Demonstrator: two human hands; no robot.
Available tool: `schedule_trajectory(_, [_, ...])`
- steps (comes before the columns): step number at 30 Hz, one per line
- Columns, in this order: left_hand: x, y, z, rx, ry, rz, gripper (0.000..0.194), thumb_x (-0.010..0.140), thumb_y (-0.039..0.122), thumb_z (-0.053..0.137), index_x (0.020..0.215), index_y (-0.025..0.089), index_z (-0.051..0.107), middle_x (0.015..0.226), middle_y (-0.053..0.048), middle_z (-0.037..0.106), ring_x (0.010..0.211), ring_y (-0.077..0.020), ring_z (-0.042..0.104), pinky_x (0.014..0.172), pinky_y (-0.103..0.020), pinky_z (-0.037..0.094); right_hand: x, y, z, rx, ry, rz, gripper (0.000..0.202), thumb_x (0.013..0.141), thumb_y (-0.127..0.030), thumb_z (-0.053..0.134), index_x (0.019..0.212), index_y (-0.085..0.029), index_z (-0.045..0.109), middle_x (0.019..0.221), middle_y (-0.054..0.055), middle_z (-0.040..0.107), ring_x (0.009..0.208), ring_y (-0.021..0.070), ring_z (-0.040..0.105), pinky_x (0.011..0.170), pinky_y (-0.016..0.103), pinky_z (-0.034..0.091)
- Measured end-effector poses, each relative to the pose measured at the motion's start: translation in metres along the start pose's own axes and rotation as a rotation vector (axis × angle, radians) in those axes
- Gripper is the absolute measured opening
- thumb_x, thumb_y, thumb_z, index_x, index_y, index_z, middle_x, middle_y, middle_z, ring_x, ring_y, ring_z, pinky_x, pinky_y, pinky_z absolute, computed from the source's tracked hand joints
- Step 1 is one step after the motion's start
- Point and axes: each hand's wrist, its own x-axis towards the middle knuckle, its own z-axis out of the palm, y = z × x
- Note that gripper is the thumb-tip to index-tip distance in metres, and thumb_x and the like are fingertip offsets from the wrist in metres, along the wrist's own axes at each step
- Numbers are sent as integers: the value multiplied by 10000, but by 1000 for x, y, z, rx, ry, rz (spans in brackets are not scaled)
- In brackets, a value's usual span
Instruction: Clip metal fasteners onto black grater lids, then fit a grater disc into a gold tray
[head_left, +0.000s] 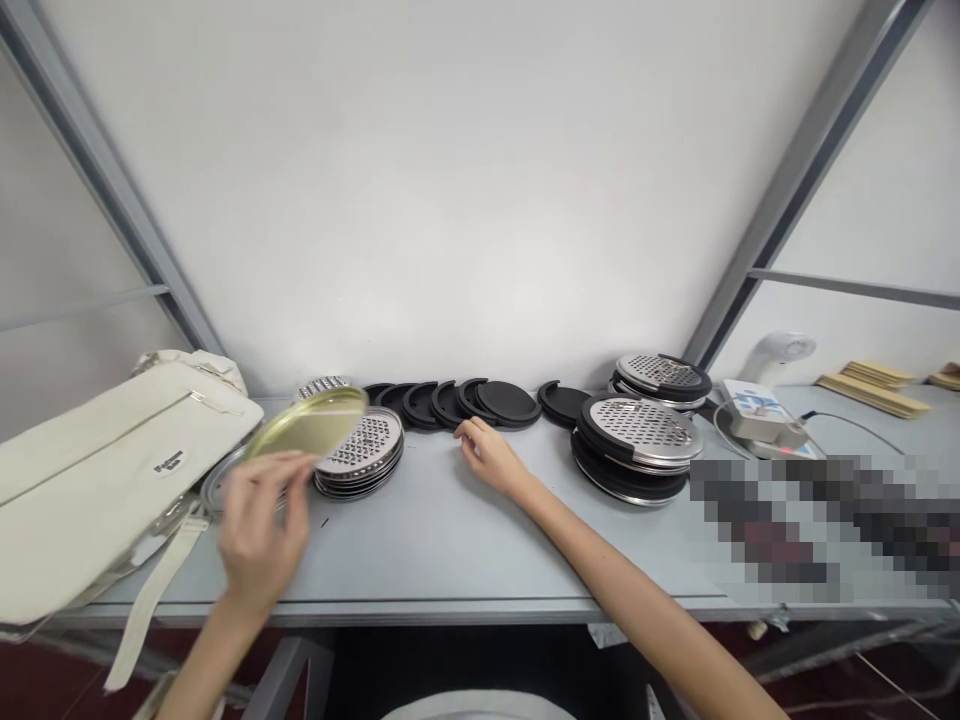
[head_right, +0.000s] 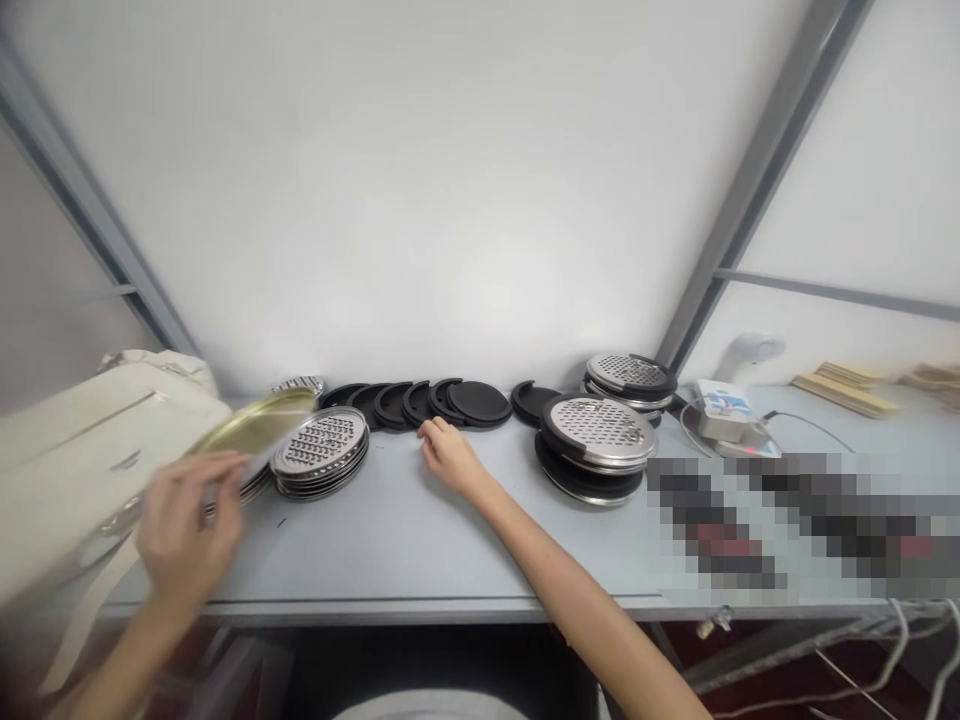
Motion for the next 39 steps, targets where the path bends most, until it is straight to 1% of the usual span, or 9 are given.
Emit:
schedule_trajectory(3, [-19, 53, 14, -295, -246, 214, 244, 880, 31, 438, 1036, 159, 575, 897, -75, 615, 925, -207, 598, 828, -342, 470, 5, 7, -18, -7, 115, 22, 187, 867, -86, 398, 937, -198, 531, 851, 31, 524, 751, 166, 524, 706, 266, 413])
schedule_trajectory(6, [-32, 87, 37, -469, -480, 409, 215, 901, 44, 434, 1042, 141, 564, 873, -74, 618, 954, -211, 595, 802, -329, 480, 7, 18, -35, -11, 234, 55, 195, 878, -85, 365, 915, -195, 522, 855, 41, 524, 767, 174, 526, 733, 283, 415])
schedule_trajectory(12, [-34, 100, 65, -431, -737, 504, 160, 909, 93, 460, 969, 183, 577, 851, -45, 591, 836, -188, 577, 798, -357, 501, 6, 32, -42, -2, 318, 80, 185, 874, -88, 371, 866, -199, 520, 832, 38, 525, 775, 182, 522, 732, 294, 414])
schedule_trajectory(20, [-47, 100, 63, -503, -713, 360, 104, 875, 203, 558, 977, 203, 579, 932, -89, 589, 902, -215, 591, 811, -362, 527, 0, 18, -20, 38, 159, 21, 177, 852, -83, 408, 869, -207, 533, 812, 16, 505, 708, 157, 514, 669, 265, 411])
schedule_trajectory(24, [-44, 92, 61, -442, -564, 384, 104, 863, 133, 538, 921, 191, 601, 1011, -113, 585, 940, -210, 572, 802, -359, 508, -1, 14, -17, 48, 122, 4, 183, 858, -79, 395, 871, -206, 527, 835, 22, 508, 713, 154, 511, 681, 266, 411])
schedule_trajectory(28, [-13, 62, 48, -324, -396, 286, 149, 852, 119, 549, 983, 165, 603, 1073, -120, 570, 968, -212, 559, 835, -361, 477, -2, 14, -16, 50, 103, 4, 185, 856, -75, 391, 862, -205, 522, 833, 24, 507, 714, 155, 510, 688, 269, 409])
schedule_trajectory(32, [44, -2, 44, -97, -388, 226, 108, 886, 181, 499, 932, 167, 595, 1005, -89, 596, 930, -203, 559, 829, -346, 443, -4, 12, -12, 59, 78, 5, 186, 854, -77, 391, 868, -206, 524, 843, 26, 517, 721, 155, 514, 687, 268, 405])
schedule_trajectory(36, [82, -96, 67, 116, -715, 97, 172, 904, 264, 421, 920, 177, 568, 857, -41, 618, 822, -198, 584, 790, -340, 434, -5, 9, -8, 72, 56, 0, 195, 850, -71, 387, 882, -203, 527, 830, 18, 512, 676, 144, 507, 658, 261, 401])
schedule_trajectory(39, [81, -159, 90, 253, -1013, 44, 154, 830, 240, 452, 889, 171, 576, 884, -64, 616, 850, -215, 593, 780, -318, 441, -5, 7, -6, 74, 53, 2, 203, 843, -63, 386, 895, -201, 526, 816, 13, 506, 665, 142, 504, 648, 259, 399])
